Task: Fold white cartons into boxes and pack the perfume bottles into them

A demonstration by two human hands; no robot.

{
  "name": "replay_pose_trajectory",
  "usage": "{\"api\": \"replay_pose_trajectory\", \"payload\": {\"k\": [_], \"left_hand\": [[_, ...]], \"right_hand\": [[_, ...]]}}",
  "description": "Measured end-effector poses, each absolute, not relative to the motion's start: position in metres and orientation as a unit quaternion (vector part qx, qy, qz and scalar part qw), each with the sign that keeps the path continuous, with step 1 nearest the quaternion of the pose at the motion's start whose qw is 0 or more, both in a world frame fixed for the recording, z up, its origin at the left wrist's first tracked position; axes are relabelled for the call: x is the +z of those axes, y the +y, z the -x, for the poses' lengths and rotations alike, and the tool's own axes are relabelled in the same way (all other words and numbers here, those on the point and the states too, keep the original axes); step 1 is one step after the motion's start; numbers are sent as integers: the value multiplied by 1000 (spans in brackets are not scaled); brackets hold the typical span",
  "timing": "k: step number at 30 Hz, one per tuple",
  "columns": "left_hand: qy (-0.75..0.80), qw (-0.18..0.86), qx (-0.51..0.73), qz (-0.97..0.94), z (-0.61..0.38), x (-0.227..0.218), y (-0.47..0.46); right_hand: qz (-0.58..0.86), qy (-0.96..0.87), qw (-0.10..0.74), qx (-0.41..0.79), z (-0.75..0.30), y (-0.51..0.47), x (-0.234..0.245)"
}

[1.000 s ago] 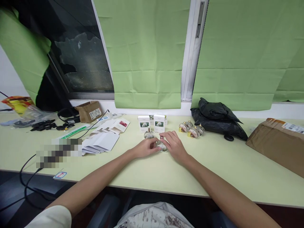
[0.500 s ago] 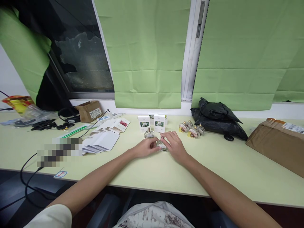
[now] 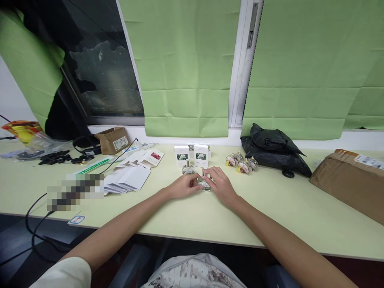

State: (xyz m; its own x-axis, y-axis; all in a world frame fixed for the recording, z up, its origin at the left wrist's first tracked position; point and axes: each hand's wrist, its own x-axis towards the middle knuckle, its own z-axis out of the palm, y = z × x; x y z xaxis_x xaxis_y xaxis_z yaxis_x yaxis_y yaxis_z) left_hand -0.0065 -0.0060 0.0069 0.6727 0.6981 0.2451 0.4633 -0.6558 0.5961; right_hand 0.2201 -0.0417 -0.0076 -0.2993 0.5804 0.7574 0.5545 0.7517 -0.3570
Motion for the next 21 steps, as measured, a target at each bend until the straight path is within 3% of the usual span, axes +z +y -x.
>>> {"api": "replay_pose_trajectory", "payload": {"k": [21], "left_hand": [[332,253,240,-876,8,10,-9]], "right_hand": [[346,-808,476,20,-220,-35,-13]]}}
